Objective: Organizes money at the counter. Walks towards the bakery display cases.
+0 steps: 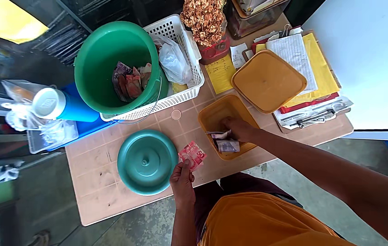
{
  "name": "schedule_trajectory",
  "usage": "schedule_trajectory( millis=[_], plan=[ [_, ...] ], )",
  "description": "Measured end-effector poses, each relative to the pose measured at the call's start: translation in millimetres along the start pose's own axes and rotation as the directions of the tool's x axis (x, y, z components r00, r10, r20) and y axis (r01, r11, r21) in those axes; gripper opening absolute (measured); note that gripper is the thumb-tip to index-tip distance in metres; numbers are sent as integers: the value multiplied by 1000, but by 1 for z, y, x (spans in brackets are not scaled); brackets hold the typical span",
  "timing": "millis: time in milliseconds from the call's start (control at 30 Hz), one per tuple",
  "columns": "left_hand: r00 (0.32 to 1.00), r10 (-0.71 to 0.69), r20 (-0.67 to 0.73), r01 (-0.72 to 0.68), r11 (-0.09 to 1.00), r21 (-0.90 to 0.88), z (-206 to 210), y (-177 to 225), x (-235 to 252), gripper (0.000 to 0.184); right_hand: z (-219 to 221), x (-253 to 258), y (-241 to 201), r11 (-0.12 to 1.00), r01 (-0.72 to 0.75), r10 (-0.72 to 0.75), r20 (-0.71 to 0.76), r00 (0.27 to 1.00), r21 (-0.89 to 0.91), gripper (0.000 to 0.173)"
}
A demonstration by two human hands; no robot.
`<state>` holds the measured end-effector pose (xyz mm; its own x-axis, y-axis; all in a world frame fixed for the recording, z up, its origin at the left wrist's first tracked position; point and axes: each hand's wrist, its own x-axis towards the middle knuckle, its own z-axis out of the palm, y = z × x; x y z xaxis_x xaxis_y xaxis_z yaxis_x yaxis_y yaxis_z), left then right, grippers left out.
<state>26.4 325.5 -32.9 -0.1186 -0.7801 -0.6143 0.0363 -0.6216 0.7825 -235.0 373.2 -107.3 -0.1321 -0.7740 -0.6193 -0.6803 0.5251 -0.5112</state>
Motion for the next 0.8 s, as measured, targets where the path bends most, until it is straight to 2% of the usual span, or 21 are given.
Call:
schedule_trajectory(
  millis=[100,167,200,267,333,367,500,600,700,733,767,800],
  plan=[
    [1000,8,-4,-8,1000,7,-4,1,1,21,7,-1,2,997,77,-77,14,997,4,21],
    [1000,7,-11,-7,1000,17,-5,2,2,21,2,-5,-1,996,67,-67,8,998,55,26],
    [1000,5,-15,-5,1000,19,-6,2,2,22,-4,-9,-4,993,58,-56,-21,998,108,28],
    [1000,2,-21,-1,1000,17,-7,2,3,22,-18,-18,-9,976,58,-33,-119,992,209,19],
    [1000,1,-23,0,1000,14,-9,1,4,22,-28,-25,-11,966,76,-20,-221,975,247,12],
    [1000,-1,-20,1,1000,12,-10,0,5,22,-33,-28,-13,967,62,0,-241,971,248,14],
    [1000,-3,-8,3,1000,17,-5,1,5,21,-48,-33,-22,952,-52,107,-168,980,300,19],
    [1000,3,1,-3,1000,18,-3,4,3,22,-60,-36,-19,832,-55,163,-148,976,553,24],
    [1000,10,0,-10,1000,22,-5,4,3,21,-71,-37,-11,605,-7,202,-145,968,796,18],
    [1000,12,-5,-12,1000,21,-7,3,4,21,-75,-40,-11,569,16,212,-166,963,822,18],
    [1000,14,-8,-13,1000,21,-8,3,4,21,-78,-43,-13,584,37,223,-204,953,811,20],
    [1000,14,-10,-14,1000,16,-9,1,5,21,-78,-45,-18,655,47,230,-259,938,754,22]
  ],
)
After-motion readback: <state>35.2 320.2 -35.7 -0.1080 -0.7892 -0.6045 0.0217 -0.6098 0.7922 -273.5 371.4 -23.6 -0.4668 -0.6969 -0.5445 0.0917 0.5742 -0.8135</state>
